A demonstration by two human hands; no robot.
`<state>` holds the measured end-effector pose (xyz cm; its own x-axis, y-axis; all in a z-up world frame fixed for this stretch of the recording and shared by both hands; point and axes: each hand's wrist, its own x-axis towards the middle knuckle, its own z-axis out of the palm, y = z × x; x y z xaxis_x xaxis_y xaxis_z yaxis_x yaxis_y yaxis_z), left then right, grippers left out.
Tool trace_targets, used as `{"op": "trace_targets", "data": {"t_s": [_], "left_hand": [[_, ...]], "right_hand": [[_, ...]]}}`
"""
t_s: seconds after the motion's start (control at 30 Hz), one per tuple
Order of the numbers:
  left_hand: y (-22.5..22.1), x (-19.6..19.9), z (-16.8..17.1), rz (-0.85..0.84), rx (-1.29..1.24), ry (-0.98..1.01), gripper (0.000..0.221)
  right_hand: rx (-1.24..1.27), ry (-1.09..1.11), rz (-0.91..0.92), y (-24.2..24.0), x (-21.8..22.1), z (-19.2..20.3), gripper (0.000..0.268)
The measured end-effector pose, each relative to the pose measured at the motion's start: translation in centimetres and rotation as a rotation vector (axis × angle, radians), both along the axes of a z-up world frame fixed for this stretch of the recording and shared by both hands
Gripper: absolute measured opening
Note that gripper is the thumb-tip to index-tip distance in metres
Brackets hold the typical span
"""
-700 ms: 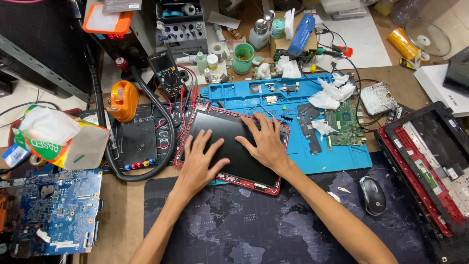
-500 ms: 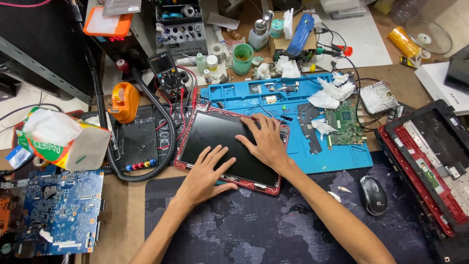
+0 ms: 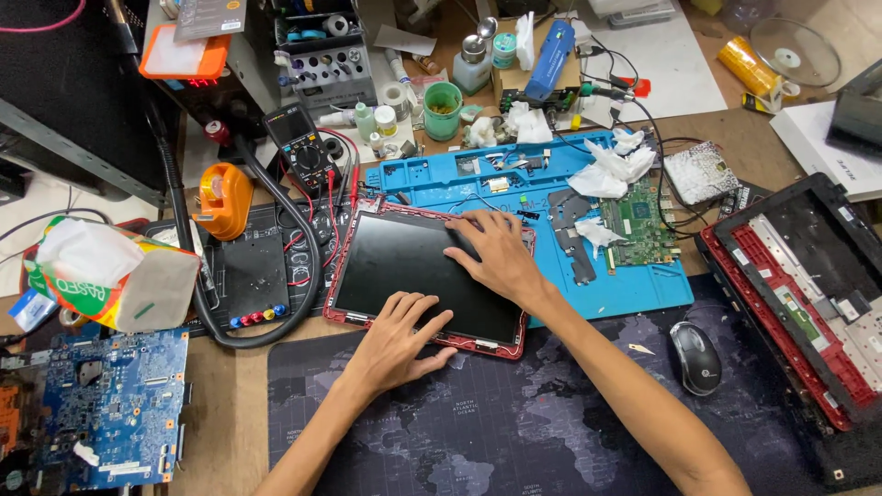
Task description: Assembling a laptop screen by carefully aligning and snapping the plastic bezel onto the display panel.
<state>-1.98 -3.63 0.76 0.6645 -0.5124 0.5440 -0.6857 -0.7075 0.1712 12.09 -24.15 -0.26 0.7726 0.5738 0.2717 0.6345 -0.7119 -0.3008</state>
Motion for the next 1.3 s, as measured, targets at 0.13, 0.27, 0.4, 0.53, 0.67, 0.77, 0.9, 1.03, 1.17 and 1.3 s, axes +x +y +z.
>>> {"op": "trace_targets", "data": {"t_s": [0.13,0.27,0.4,0.53,0.67,0.77,0.9,1.03,1.17,1.3], "left_hand": [[-1.7,0.6,0.4,-0.036,-0.092,0.06,0.042],[-4.6,1.7,0.2,-0.064,-0.163,0.038,0.027],[-8.2,3.1,1.4,-0.102,-0.184,0.043,0.019],[-12.4,5.6,2.1,-0.147,-0.188,0.026,0.014],[-17.2,7.4,3.6,-0.202,-0.232,-0.036,0.004],[-21.2,8.7,4.1,-0.229,-0.244,-0.022,0.005],[-26.5,10.6,2.9,-0.269,-0.272,0.034,0.014],[-31.2,12.6,2.1,-0.269,-0.231,0.078,0.019],[-34.6,14.6,2.5,-0.291,-0.196,0.121,0.032],[-36.9,16.1,2.7,-0.285,-0.197,0.237,0.03]], "right_hand": [[-0.003,0.126,0.029,-1.1,-0.9,2.4,0.039],[0.008,0.18,0.122,-3.0,-1.7,3.9,0.038],[0.005,0.129,0.113,-6.1,-2.6,5.0,0.035],[0.008,0.07,0.062,-11.0,-3.2,6.0,0.034],[0.022,-0.017,-0.079,-16.6,-4.5,7.3,0.033],[0.046,-0.039,-0.21,-21.2,-5.7,7.9,0.034],[0.08,-0.084,-0.384,-27.7,-7.4,7.3,0.039],[0.185,-0.025,-0.609,-31.2,-10.8,8.9,0.038],[0.233,-0.082,-0.817,-34.8,-13.3,8.5,0.042],[0.228,-0.184,-1.011,-37.8,-15.3,7.8,0.039]]}}
